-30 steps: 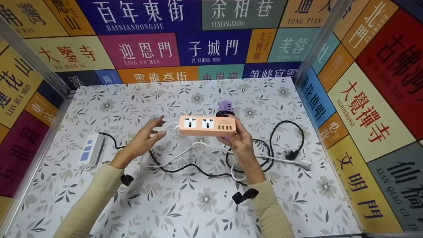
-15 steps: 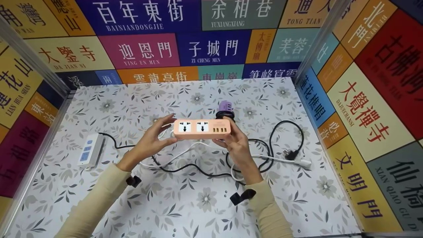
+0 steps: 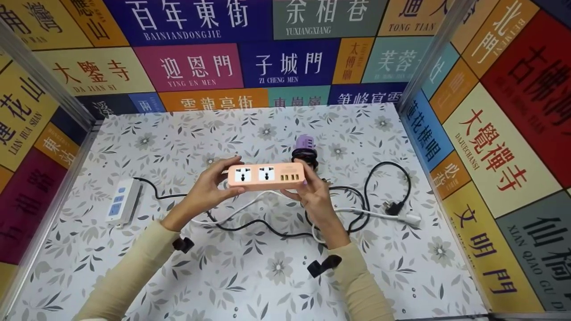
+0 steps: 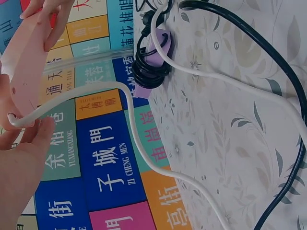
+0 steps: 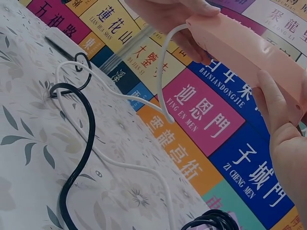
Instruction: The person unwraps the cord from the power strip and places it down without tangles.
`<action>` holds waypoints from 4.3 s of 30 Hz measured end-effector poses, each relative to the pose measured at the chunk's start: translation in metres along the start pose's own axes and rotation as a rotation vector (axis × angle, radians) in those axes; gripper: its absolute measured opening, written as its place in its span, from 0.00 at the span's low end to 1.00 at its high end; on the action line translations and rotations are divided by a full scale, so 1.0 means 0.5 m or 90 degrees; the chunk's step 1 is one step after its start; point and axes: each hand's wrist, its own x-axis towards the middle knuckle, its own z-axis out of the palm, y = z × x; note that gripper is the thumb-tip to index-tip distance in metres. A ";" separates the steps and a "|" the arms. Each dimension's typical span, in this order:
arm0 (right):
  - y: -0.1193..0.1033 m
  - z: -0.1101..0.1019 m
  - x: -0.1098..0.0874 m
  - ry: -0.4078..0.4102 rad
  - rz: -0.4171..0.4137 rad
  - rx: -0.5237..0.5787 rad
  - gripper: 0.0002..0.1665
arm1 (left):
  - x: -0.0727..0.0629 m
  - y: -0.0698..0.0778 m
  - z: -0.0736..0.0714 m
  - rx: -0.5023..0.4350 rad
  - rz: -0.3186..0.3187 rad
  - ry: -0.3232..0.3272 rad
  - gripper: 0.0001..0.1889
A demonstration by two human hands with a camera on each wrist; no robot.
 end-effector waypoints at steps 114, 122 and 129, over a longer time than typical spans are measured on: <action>0.099 -0.079 -0.025 0.415 0.104 -0.197 0.16 | -0.192 -0.190 -0.176 0.089 -0.177 0.570 0.28; 0.097 -0.099 -0.031 0.430 0.115 -0.197 0.19 | -0.228 -0.222 -0.204 0.099 -0.203 0.621 0.27; 0.099 -0.106 -0.035 0.439 0.113 -0.219 0.14 | -0.250 -0.254 -0.209 0.115 -0.213 0.659 0.27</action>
